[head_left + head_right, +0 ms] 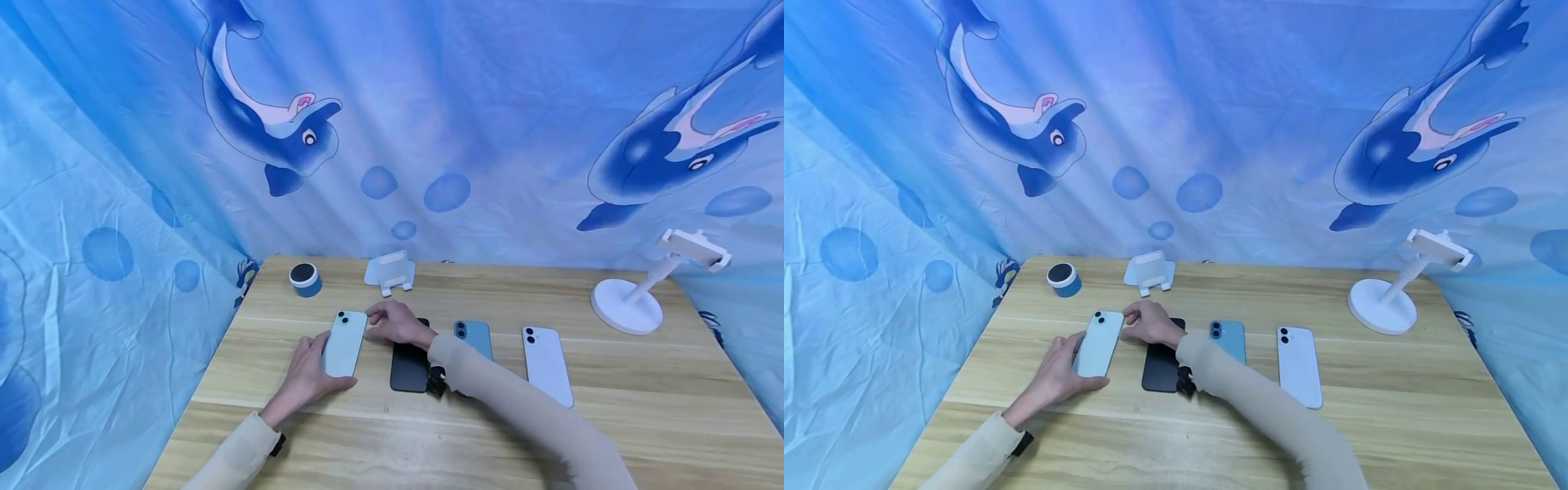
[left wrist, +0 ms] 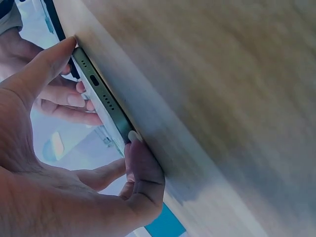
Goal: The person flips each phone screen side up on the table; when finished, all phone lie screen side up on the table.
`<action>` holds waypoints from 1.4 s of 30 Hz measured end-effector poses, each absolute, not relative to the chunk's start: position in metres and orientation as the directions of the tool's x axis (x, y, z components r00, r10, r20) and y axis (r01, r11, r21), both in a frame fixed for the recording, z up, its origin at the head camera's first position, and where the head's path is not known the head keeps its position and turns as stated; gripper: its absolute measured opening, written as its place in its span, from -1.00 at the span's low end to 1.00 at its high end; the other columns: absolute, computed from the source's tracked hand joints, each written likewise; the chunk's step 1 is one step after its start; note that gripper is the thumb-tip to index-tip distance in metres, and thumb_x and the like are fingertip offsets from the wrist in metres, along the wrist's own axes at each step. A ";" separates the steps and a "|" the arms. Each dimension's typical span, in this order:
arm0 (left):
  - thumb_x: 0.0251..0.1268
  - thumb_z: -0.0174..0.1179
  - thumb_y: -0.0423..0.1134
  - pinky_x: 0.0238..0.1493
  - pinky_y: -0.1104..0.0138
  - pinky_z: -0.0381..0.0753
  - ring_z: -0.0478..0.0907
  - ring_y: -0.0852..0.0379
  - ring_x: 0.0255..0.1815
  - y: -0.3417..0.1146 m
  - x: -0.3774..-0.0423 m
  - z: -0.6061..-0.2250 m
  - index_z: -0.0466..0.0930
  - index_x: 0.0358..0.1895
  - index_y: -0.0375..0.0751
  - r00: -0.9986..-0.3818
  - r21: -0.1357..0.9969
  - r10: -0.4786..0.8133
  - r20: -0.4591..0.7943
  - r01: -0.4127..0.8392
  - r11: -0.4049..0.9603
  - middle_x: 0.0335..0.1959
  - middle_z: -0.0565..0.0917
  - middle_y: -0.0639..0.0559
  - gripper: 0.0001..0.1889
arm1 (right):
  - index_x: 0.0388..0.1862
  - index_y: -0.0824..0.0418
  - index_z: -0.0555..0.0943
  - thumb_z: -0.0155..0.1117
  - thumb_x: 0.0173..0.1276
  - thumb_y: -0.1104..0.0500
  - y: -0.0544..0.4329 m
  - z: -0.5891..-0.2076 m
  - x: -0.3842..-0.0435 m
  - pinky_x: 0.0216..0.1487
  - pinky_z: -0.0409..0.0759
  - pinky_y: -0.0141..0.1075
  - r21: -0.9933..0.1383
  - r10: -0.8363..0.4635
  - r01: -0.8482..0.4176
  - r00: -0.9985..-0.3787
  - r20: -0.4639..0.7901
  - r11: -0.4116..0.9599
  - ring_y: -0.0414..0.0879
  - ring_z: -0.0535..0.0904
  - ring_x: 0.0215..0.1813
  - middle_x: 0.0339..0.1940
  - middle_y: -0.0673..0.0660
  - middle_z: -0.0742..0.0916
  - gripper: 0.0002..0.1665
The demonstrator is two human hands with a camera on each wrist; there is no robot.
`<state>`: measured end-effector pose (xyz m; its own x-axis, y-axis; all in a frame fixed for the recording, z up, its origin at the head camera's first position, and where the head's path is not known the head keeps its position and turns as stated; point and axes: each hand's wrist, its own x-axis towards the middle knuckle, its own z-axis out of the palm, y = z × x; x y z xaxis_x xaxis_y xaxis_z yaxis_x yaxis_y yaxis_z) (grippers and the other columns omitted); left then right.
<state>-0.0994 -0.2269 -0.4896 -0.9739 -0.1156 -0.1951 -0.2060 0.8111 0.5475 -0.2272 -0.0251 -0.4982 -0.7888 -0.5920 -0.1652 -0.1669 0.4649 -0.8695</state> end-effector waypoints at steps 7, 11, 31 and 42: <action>-0.07 0.64 0.08 0.07 0.02 0.50 0.42 -0.15 0.08 -0.223 -0.099 -0.487 0.20 0.59 -0.37 -0.981 0.514 -0.116 -0.153 -0.179 0.839 0.16 0.42 -0.30 0.17 | 0.30 0.17 0.65 0.51 0.33 0.12 -0.033 -0.501 -0.228 -0.22 0.64 -0.32 -0.842 -0.560 -0.204 -0.818 -0.134 0.500 -0.15 0.65 -0.29 -0.05 0.13 0.77 -0.44; -0.09 0.63 0.09 -0.05 0.10 0.48 0.44 -0.11 0.00 -0.221 -0.098 -0.489 0.22 0.58 -0.37 -0.988 0.483 -0.098 -0.121 -0.145 0.864 0.10 0.45 -0.26 0.17 | 0.23 0.17 0.69 0.52 0.33 0.07 -0.036 -0.500 -0.226 -0.02 0.63 -0.24 -0.844 -0.523 -0.191 -0.844 -0.120 0.502 -0.13 0.65 -0.14 -0.10 0.09 0.79 -0.49; -0.12 0.60 0.16 -0.20 0.26 0.47 0.50 0.00 -0.13 -0.227 -0.097 -0.481 0.38 0.49 -0.37 -0.988 0.471 -0.068 -0.142 -0.128 0.873 0.03 0.57 -0.20 0.09 | 0.10 0.24 0.70 0.55 0.29 0.21 -0.038 -0.498 -0.228 -0.24 0.71 -0.31 -0.923 -0.473 0.013 -0.856 -0.208 0.384 -0.16 0.69 -0.31 -0.17 0.16 0.78 -0.59; -0.06 0.57 0.19 -0.12 0.29 0.52 0.53 0.06 -0.07 -0.239 -0.096 -0.479 0.45 0.46 -0.30 -0.986 0.561 -0.049 -0.161 -0.132 0.817 0.05 0.59 -0.13 0.02 | 0.23 0.29 0.59 0.39 0.33 0.39 -0.037 -0.496 -0.231 -0.21 0.78 -0.18 -0.966 -0.572 0.033 -0.801 -0.178 0.255 -0.04 0.72 -0.26 -0.04 0.29 0.75 -0.52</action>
<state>-0.0958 -0.2391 -0.4792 -0.9858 -0.0487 -0.1609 -0.1320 0.8171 0.5612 -0.2308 -0.0373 -0.4957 -0.8008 -0.5718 -0.1781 0.0326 0.2553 -0.9663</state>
